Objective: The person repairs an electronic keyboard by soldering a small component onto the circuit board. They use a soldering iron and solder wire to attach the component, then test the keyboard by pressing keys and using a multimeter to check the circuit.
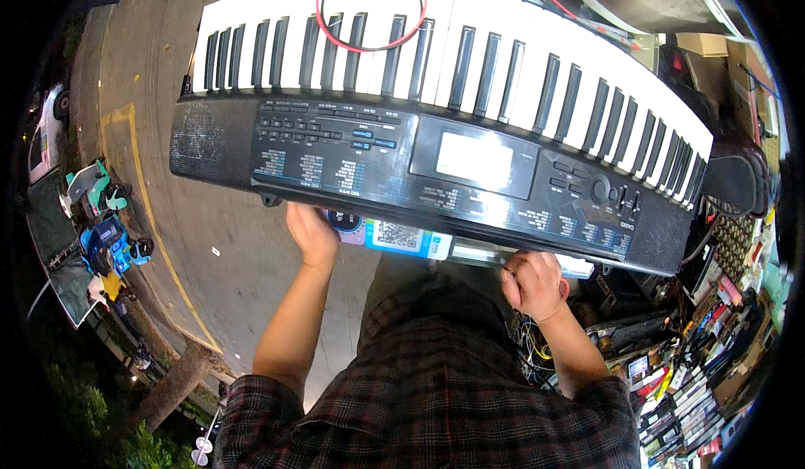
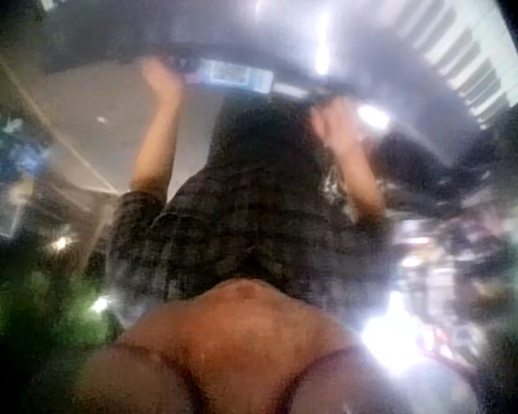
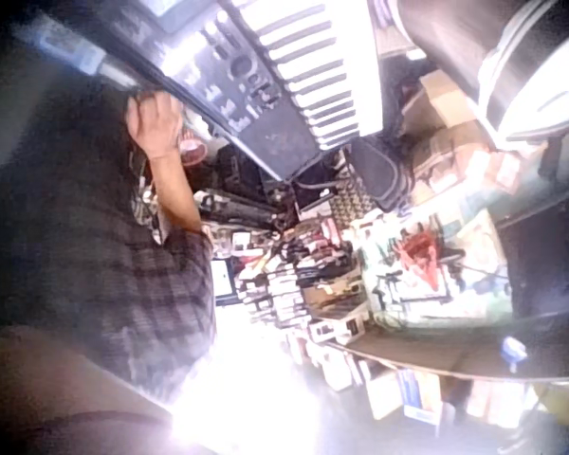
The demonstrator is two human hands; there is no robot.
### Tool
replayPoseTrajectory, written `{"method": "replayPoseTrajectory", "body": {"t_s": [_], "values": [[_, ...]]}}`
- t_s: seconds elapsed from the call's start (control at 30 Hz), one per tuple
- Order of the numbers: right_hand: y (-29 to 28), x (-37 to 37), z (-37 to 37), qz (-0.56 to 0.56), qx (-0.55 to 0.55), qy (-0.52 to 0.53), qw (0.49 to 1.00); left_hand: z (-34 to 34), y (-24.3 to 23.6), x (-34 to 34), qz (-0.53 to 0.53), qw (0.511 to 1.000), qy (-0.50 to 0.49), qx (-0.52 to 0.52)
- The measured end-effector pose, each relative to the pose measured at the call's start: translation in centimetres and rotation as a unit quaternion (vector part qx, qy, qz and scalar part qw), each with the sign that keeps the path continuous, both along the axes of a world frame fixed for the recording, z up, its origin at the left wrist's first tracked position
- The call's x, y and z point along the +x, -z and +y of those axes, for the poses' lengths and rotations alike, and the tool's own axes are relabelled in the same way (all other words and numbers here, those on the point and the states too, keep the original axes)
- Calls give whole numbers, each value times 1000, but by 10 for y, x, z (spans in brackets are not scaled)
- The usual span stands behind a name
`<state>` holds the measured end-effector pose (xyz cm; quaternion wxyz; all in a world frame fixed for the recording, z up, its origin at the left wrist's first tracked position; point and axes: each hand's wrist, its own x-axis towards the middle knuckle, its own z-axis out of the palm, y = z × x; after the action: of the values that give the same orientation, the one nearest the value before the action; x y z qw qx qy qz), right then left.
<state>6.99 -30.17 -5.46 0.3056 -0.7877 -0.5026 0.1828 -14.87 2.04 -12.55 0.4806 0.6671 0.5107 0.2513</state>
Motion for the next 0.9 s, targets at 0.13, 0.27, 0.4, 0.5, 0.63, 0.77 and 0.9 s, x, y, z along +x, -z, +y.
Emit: {"method": "replayPoseTrajectory", "body": {"t_s": [0.13, 0.27, 0.4, 0.5, 0.63, 0.77, 0.9], "values": [[5, -4, 1, -16, -26, 9, 1000, -3, 0, 6, -72, 997, -28, -24], [5, -2, 9, -20, -9, 10, 1000, -5, 2, 4, -73, 996, -51, -28], [7, -2, 4, -29, -21, 2, 999, -4, 4, -3, -98, 994, -24, -33], [5, -2, 8, -32, -26, 7, 999, -3, 4, -3, -96, 995, -13, -24], [7, -3, 7, -27, -32, 11, 999, -3, 6, -6, -69, 998, -9, -4], [6, -2, 11, -29, -25, 12, 999, -7, 3, 1, -121, 991, -46, -35], [5, -3, 13, -33, -34, 16, 999, -6, 2, 2, -114, 993, -34, -23]]}}
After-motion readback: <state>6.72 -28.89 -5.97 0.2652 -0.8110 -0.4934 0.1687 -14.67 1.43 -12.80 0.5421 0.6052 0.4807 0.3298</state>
